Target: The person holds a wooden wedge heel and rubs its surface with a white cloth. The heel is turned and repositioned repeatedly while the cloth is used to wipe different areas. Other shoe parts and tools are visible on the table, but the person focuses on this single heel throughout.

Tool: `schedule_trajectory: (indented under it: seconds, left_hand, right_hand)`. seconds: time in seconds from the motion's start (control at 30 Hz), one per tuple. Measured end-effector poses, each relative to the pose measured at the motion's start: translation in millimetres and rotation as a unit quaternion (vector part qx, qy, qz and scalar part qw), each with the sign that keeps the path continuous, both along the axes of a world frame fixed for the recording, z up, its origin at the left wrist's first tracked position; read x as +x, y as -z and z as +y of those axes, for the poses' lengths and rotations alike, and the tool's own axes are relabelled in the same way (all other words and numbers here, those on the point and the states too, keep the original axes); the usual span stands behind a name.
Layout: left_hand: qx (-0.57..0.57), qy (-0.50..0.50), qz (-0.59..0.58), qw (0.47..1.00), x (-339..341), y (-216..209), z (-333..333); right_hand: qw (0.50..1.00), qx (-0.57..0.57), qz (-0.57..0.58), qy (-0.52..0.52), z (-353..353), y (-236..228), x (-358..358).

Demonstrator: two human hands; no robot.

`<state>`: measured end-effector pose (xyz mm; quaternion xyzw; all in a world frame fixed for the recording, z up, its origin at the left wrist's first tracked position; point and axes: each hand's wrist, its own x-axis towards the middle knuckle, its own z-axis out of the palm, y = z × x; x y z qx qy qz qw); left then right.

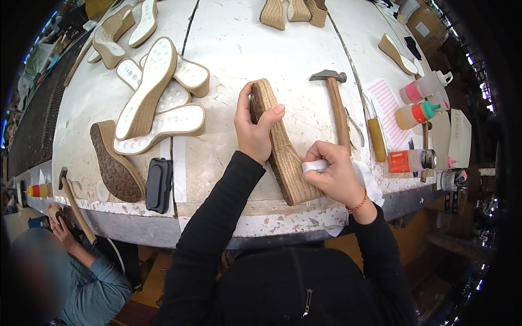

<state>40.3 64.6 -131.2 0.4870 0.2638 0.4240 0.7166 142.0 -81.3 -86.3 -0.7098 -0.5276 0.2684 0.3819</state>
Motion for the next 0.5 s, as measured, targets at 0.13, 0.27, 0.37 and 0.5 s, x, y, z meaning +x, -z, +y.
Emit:
schedule_trajectory:
  seconds: [0.13,0.27,0.37,0.5]
  left_hand:
    - [0.021,-0.041,-0.006,0.999,4,12,3]
    - [0.019,-0.037,-0.007,0.999,3,8,4]
    - [0.005,-0.029,-0.014,0.999,2,7,3]
    - [0.008,-0.035,-0.013,0.999,3,10,4]
  right_hand:
    - [0.995,0.075,0.006,0.059,12,13,-6]
    - [0.980,0.093,0.102,0.142,1,25,8]
    - [0.978,0.029,0.170,0.118,-9,14,13]
    - [0.989,0.006,0.148,0.016,-11,4,-2]
